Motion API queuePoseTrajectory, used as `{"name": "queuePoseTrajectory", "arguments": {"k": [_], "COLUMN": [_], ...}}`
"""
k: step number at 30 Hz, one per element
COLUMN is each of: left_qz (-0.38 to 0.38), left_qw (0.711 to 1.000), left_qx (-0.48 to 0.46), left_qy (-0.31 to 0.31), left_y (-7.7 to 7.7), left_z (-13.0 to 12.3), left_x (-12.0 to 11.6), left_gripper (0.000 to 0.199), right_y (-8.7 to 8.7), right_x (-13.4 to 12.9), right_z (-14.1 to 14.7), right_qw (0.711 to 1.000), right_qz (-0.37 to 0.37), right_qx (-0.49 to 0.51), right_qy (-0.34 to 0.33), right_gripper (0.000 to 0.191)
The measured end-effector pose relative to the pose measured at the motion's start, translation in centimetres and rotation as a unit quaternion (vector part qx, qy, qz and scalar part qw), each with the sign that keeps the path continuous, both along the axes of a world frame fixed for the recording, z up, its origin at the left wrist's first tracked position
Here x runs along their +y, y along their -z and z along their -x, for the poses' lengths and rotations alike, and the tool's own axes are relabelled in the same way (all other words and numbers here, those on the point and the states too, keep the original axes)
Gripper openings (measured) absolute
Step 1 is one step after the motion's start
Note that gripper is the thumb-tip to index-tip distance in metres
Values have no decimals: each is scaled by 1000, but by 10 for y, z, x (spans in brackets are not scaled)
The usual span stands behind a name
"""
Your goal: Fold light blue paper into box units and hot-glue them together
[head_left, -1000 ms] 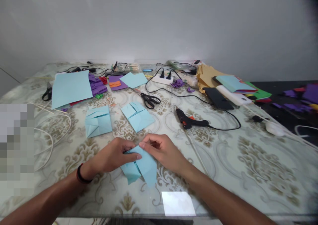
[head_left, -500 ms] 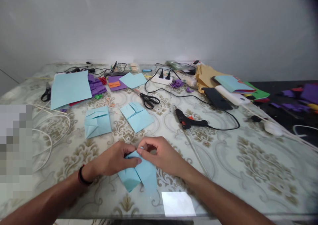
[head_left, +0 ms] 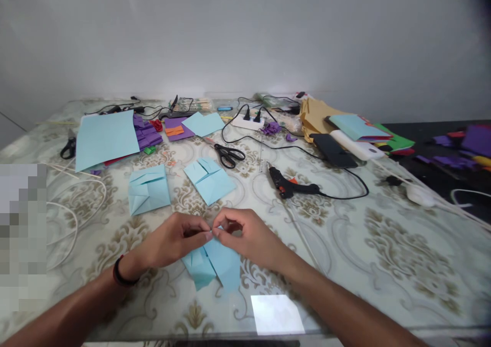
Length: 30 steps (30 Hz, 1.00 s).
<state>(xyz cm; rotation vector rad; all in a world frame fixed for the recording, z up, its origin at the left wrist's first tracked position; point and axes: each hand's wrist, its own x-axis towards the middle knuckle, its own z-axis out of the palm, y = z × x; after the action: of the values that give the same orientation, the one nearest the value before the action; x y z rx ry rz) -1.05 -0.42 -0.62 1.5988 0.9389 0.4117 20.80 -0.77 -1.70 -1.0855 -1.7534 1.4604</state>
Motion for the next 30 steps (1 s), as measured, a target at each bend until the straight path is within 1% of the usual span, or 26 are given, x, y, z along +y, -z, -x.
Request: {"name": "queuePoseTrajectory", "arguments": {"k": [2,3,5,10,12,15,18,21,23,26,30], "left_qz": [17,22,21,21,24,20,14,14,18,23,23], "left_qw": [999,999,999,999,1000,1000,1000,1000,999,999,999], "left_qx": [-23,-29,-26,-28,-12,19,19,8,5,-13,-11], "left_qy": [-31,-37,-31,-7,-5,-2,-11,-23,-26,-34,-34], "left_y": [1,1,2,1,1,1,4,8,11,14,13], "left_z": [0,-1,-1,-3,-3,-2,-1,0,0,-1,-1], "left_x": [0,-1,-2,-5,-5,-4,-2,-1,-2,-2,-2], "left_gripper": [26,26,25,23,21,19,19,20,20,18,10], "right_y": [1,1,2,4,4,3,-1,-3,-1,3,5], "right_x": [0,-1,-2,0,4,9,13,13,11,8,2], "right_z": [0,1,2,2,-1,-7,-11,-12,-10,-6,0], "right_qw": [1000,1000,1000,999,998,995,995,997,997,998,998], "right_qz": [-3,-4,-3,-2,9,25,17,5,8,12,8], "right_qx": [-11,-18,-28,-18,-21,-51,-73,-52,-40,-48,-51], "right_qy": [9,11,8,-31,-52,-77,-66,-59,-60,-50,-32], "right_gripper": [6,4,2,8,7,8,8,6,5,5,2]}}
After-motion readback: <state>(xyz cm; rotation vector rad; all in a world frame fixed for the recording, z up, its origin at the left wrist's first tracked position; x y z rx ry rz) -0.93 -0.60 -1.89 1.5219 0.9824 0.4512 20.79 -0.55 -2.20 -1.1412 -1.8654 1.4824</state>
